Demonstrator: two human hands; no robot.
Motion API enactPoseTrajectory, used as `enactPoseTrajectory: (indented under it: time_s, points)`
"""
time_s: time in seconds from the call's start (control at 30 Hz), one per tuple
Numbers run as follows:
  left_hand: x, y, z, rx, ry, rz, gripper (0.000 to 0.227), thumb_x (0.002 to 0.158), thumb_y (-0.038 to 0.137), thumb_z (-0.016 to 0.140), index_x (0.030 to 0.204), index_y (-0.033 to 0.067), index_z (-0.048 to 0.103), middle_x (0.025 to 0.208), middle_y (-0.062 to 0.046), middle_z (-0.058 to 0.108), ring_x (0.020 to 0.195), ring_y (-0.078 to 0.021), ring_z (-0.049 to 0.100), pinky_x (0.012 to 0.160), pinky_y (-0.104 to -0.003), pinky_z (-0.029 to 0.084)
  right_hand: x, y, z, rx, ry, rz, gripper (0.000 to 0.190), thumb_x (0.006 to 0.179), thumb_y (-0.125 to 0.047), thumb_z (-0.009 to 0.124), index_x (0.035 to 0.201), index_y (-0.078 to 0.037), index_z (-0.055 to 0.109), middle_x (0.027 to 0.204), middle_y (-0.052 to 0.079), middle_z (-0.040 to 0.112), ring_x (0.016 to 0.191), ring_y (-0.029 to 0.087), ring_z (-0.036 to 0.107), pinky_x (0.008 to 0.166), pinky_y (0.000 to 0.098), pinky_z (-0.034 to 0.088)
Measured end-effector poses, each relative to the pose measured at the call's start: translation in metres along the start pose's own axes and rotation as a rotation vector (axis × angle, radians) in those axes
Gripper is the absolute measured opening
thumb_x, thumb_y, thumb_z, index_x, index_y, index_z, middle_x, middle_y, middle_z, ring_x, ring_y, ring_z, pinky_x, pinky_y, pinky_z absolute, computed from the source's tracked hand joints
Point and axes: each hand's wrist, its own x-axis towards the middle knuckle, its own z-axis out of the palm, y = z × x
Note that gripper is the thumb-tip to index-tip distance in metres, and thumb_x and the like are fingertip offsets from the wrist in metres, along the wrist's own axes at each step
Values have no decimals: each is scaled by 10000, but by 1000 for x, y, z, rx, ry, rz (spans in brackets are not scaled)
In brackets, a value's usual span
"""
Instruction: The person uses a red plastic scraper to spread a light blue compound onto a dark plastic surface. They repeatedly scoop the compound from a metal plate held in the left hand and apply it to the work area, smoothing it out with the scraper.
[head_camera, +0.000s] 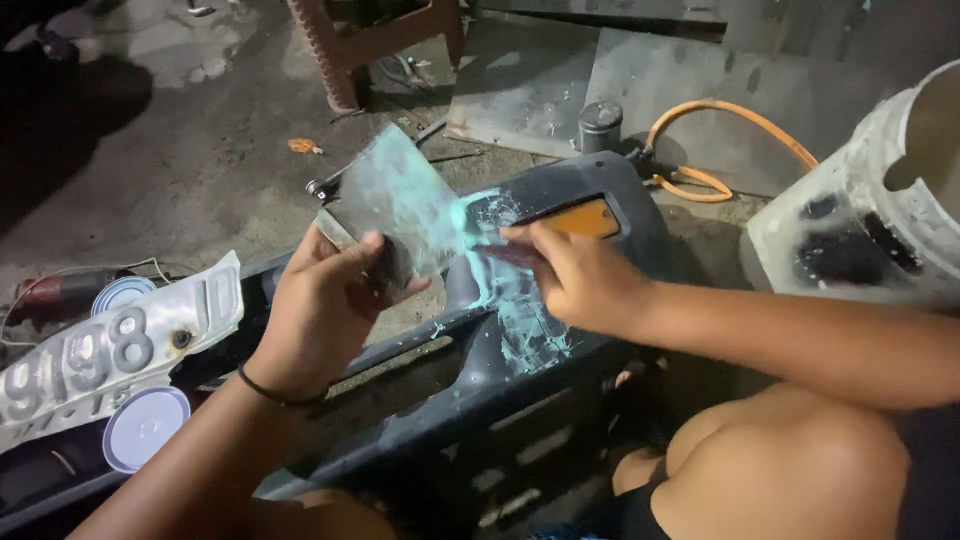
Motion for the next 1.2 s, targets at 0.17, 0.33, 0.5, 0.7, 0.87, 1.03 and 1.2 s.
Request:
enactPoseTrajectory:
  time_s: [0.17,0.33,0.5,0.7,0.87,1.03,1.2]
  points:
    - [2,-9,-10,397,8,-141,526,945,4,553,1451,92,442,1207,-238,585,1037,-404,662,844,-611,604,16,12,-20,-120,293,1,326,966,-60,614,1288,-29,660,1085,181,701,973,378,686,814,457,551]
    - [-8,-14,-5,634,-85,-215,581,967,44,532,1533,51,402,1322,-332,587,1109,-475,682,846,-648,597,15,4,-26,-74,309,105,383,997,-126,669,1379,-117,635,1095,206,737,1023,400,709,865,465,577]
    - [-11,-19,3,512,-67,-288,643,918,0,544,1540,48,388,1357,-347,519,1132,-536,651,811,-654,613,16,-18,-24,75,167,-51,335,998,-8,561,1307,-61,678,1133,216,737,1097,429,692,940,466,546]
    - [-6,-26,4,384,-3,-272,631,905,-15,563,1517,18,414,1340,-377,485,1104,-560,630,694,-692,596,12,-19,-12,103,31,21,363,971,4,583,1304,-71,707,1094,219,743,1063,410,711,933,474,542]
    - [12,-35,-12,350,16,-269,605,923,25,560,1512,21,423,1309,-326,526,1095,-491,644,747,-627,640,11,-22,-7,119,-20,-12,356,966,-7,601,1297,-84,709,1049,198,748,1025,407,713,891,453,555]
    - [17,-18,-15,329,91,-151,594,921,30,544,1498,47,402,1301,-251,473,1088,-411,621,776,-550,668,12,-26,-23,212,-166,28,374,919,1,644,1262,-112,739,1041,169,778,1015,382,738,895,435,567]
    - [32,-25,-39,402,127,-38,611,965,49,560,1538,77,349,1394,-318,437,1189,-519,606,858,-654,610,10,9,-38,-77,124,-41,307,957,-44,661,1256,-100,699,1008,72,744,938,281,734,787,354,568]
